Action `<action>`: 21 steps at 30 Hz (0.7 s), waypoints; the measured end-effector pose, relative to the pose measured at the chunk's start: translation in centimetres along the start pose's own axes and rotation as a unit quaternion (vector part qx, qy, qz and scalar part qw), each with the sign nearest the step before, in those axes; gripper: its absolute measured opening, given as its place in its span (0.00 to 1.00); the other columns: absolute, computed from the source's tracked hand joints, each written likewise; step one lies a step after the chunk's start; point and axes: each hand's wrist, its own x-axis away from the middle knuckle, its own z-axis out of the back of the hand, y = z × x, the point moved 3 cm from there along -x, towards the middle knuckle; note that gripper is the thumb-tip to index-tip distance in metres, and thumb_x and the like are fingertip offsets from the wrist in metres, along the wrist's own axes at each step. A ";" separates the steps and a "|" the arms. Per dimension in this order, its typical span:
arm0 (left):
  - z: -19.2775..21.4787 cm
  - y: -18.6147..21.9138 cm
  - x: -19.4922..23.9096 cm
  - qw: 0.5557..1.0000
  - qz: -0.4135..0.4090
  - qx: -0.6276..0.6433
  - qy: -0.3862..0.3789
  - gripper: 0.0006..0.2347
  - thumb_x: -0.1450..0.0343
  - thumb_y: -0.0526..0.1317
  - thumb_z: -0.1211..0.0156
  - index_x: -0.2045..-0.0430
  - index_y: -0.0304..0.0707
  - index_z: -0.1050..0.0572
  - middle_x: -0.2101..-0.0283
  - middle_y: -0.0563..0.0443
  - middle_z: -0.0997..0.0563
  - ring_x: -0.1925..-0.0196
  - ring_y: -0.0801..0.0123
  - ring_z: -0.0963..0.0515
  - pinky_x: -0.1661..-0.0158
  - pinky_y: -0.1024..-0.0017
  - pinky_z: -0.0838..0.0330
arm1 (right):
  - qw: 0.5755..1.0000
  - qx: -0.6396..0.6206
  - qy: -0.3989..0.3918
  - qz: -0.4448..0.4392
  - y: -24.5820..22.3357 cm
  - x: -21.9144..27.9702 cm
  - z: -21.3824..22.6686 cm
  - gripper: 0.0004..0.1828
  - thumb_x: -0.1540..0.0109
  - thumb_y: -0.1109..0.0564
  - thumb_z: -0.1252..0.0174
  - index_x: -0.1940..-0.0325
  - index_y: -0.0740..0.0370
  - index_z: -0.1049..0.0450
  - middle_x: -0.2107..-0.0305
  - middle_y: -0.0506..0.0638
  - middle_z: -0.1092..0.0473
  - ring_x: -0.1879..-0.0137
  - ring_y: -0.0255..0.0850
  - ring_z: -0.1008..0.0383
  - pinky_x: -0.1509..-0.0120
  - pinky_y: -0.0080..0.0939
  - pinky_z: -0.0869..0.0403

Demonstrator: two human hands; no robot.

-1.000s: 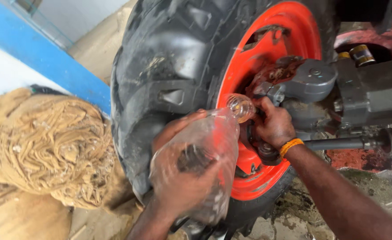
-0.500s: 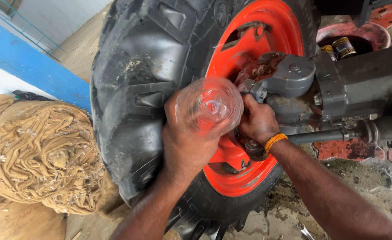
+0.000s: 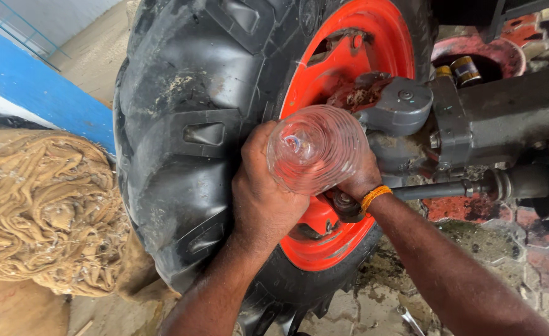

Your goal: The person pours a yellowish liquid from a plastic bottle into a small opening on a tractor's wheel hub. They repeatedly refill the bottle and continue pouring into the same spot.

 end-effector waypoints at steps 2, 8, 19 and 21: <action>0.1 0.0 0.1 1.000 -0.007 -0.015 0.003 0.35 0.33 0.43 0.22 0.36 0.34 0.40 0.44 0.35 0.21 0.42 0.47 0.17 0.44 0.59 0.20 | 1.000 -0.001 0.004 0.011 -0.3 0.0 0.1 0.29 0.44 0.49 0.30 0.41 0.57 0.27 0.49 0.58 0.25 0.43 0.55 0.24 0.40 0.50 0.26; 0.1 -0.2 0.0 0.999 -0.029 -0.016 -0.003 0.39 0.32 0.43 0.23 0.31 0.30 0.45 0.34 0.31 0.28 0.33 0.46 0.23 0.35 0.59 0.24 | 1.000 -0.004 0.014 0.024 -0.6 -0.2 0.3 0.30 0.44 0.48 0.30 0.40 0.58 0.27 0.47 0.58 0.26 0.41 0.55 0.26 0.39 0.50 0.27; 0.6 -0.1 -0.1 0.999 -0.013 0.014 -0.028 0.41 0.31 0.41 0.23 0.28 0.30 0.49 0.33 0.33 0.28 0.31 0.47 0.23 0.33 0.60 0.24 | 0.998 -0.016 0.038 0.053 -0.2 -0.3 0.4 0.32 0.43 0.47 0.31 0.37 0.60 0.28 0.43 0.59 0.28 0.38 0.56 0.28 0.35 0.51 0.29; 0.6 -0.1 0.0 0.999 -0.031 0.005 -0.015 0.41 0.31 0.41 0.23 0.29 0.30 0.50 0.34 0.31 0.28 0.32 0.47 0.22 0.34 0.60 0.24 | 0.996 -0.019 0.033 0.080 0.0 -0.2 0.6 0.33 0.43 0.47 0.31 0.37 0.60 0.28 0.42 0.60 0.28 0.37 0.56 0.28 0.35 0.51 0.29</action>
